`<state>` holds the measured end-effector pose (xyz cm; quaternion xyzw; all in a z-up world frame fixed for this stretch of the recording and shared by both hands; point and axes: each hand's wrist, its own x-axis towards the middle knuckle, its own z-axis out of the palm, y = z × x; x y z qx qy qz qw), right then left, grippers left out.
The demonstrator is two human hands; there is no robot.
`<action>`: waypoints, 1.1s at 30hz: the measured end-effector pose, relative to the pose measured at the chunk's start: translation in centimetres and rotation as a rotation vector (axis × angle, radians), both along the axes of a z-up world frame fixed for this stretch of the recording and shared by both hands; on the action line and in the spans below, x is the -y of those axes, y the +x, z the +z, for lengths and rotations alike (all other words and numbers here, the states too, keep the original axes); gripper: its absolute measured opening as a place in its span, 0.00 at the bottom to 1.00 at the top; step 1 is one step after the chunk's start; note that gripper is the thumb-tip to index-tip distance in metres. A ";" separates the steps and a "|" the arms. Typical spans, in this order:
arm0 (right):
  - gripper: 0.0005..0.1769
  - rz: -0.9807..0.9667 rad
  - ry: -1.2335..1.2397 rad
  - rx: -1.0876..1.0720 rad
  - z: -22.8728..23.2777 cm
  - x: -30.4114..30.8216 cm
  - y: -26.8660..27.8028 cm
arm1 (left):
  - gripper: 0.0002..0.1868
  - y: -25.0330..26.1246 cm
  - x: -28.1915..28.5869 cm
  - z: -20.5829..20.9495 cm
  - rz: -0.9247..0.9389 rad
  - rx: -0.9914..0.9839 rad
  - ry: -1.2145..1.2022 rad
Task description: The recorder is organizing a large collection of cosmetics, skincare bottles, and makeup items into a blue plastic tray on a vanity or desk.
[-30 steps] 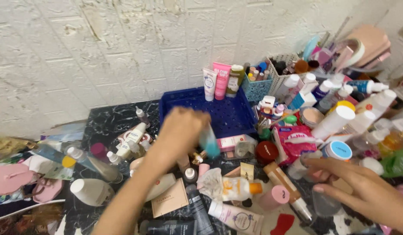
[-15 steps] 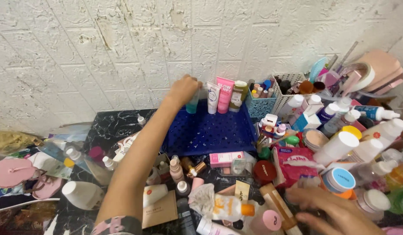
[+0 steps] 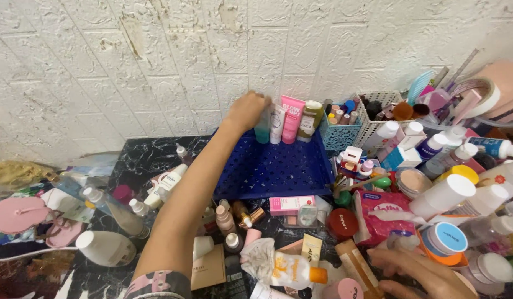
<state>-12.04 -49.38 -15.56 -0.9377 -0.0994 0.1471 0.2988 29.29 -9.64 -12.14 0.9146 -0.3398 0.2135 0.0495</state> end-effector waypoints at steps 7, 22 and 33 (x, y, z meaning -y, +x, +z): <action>0.35 0.089 -0.144 0.036 0.3 -0.9 1.1 | 0.16 -7.7 -0.9 7.0 -0.072 0.217 -0.056; 0.33 0.039 -0.345 0.105 7.1 -11.9 3.8 | 0.14 -33.5 -13.3 12.4 -0.014 -0.043 0.252; 0.27 -0.042 -0.232 0.322 8.1 -12.7 1.8 | 0.25 -39.0 -14.7 -2.2 0.162 -0.052 0.134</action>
